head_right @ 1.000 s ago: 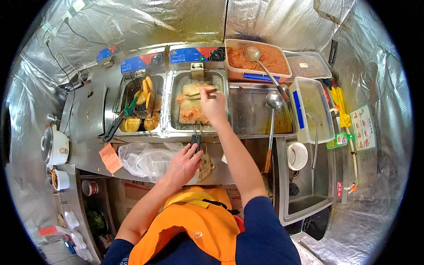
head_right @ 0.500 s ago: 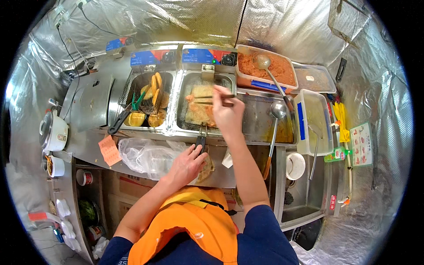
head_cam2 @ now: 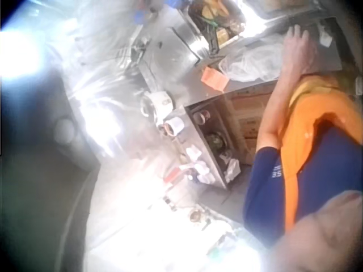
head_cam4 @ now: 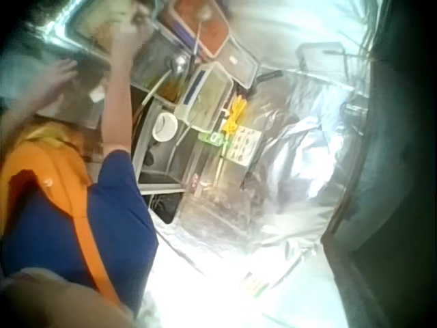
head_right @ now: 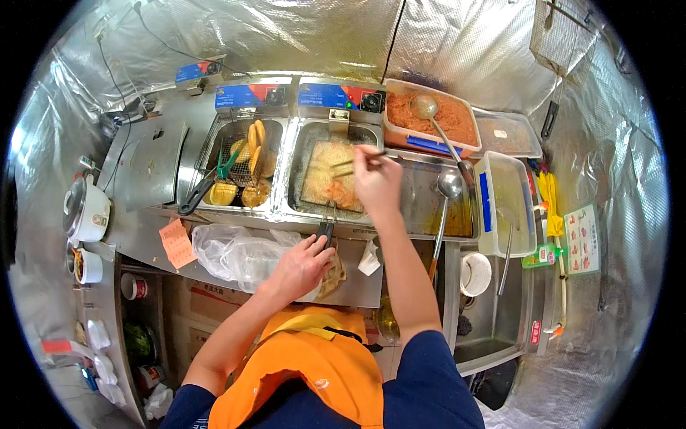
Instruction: The person prepares meat in a cooker, then uses tongs to move fried items in a deep fryer and chopsticks to turn food in another vat of oil.
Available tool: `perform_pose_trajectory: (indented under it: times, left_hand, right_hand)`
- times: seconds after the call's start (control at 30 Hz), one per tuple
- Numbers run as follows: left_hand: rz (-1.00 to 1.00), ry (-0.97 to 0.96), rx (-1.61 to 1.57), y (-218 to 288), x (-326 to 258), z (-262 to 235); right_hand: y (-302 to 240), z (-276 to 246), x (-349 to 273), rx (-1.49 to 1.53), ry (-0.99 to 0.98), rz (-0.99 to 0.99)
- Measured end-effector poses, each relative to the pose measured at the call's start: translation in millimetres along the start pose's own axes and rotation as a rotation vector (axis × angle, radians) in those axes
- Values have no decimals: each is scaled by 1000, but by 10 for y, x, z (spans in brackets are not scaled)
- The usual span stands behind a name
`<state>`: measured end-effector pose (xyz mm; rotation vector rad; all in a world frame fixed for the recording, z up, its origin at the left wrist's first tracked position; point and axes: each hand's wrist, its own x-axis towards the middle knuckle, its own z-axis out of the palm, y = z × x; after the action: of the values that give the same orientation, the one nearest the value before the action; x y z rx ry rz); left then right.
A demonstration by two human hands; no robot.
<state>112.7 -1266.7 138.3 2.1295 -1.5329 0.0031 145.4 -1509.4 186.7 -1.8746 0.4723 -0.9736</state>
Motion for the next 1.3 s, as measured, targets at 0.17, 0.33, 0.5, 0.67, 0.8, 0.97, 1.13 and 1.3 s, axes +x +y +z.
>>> perform_pose_trajectory:
  times: [0.17,0.33,0.5,0.67,0.8,0.97,1.13,1.3]
  left_hand:
    - [-17,-47,19,167,24,-22]
    - [-44,-71,15,122,34,-76]
    - [-26,-40,29,110,29,-58]
    - [39,-8,98,106,66,-8]
    - [-18,-24,43,137,105,-66]
    - [-7,-33,7,163,68,-69]
    - [-29,15,-2,258,96,-69]
    - [-23,24,8,176,18,-29]
  right_hand:
    - [598,108,-192,-77,-22,-29]
    - [651,98,-221,-104,-104,-130]
    - [553,42,-296,-87,-219,-47]
    - [618,54,-142,-39,-101,-37]
    - [29,-296,-62,117,-8,-25]
    - [651,-207,120,-49,-70,21]
    - [724,-264,119,-319,-54,-64]
    - [429,-574,12,-62,88,150]
